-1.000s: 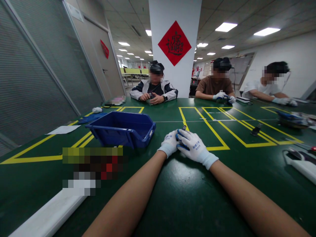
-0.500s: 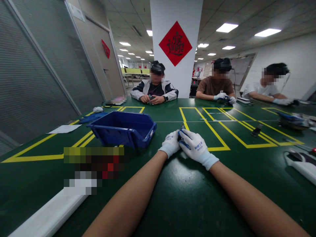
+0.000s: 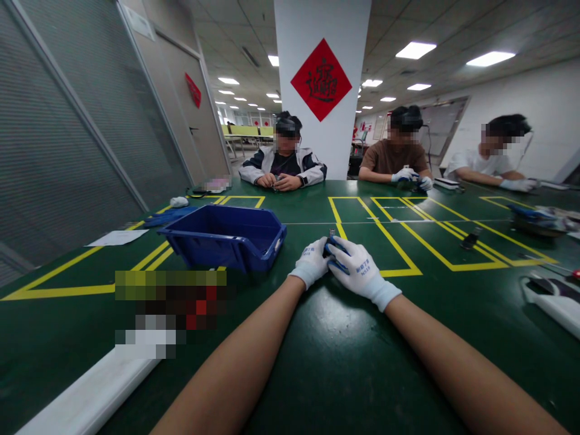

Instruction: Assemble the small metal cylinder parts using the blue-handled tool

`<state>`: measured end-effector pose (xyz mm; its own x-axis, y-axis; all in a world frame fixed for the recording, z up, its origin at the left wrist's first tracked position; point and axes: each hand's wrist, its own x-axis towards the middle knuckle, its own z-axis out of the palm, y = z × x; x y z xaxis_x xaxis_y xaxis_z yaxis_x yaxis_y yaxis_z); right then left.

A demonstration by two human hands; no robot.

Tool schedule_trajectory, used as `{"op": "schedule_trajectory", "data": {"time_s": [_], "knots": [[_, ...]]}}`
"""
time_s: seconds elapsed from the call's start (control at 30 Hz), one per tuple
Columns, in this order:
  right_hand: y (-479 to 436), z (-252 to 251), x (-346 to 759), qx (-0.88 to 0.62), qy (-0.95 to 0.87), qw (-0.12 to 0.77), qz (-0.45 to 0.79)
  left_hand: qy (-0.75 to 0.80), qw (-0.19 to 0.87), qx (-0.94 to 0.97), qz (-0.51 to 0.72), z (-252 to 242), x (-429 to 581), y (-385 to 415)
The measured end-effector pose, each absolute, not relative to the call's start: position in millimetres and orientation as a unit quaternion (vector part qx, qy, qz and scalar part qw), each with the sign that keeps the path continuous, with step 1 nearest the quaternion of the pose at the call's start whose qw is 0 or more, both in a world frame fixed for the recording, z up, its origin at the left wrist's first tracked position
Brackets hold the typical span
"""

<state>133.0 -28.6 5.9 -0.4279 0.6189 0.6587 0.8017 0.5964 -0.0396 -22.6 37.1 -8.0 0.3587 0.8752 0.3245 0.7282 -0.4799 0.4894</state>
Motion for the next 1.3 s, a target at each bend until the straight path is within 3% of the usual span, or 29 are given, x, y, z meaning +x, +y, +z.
{"op": "schedule_trajectory", "data": {"time_s": [0.23, 0.67, 0.97, 1.3], "knots": [[-31.2, 10.3, 133.1, -0.433, -0.831, 0.327, -0.123, 0.418, 0.123, 0.852, 0.290, -6.3, -23.5, 35.8], [-27.5, 5.8, 134.7, -0.443, -0.793, 0.414, -0.064, 0.455, 0.099, 0.853, 0.235, 5.9, -22.0, 25.1], [-27.7, 4.6, 134.6, -0.461, -0.817, 0.337, -0.074, 0.483, 0.061, 0.853, 0.187, -6.9, -16.3, 34.1], [-27.0, 6.0, 135.3, -0.480, -0.805, 0.338, -0.088, 0.468, 0.067, 0.856, 0.210, 1.6, -21.5, 31.0]]}}
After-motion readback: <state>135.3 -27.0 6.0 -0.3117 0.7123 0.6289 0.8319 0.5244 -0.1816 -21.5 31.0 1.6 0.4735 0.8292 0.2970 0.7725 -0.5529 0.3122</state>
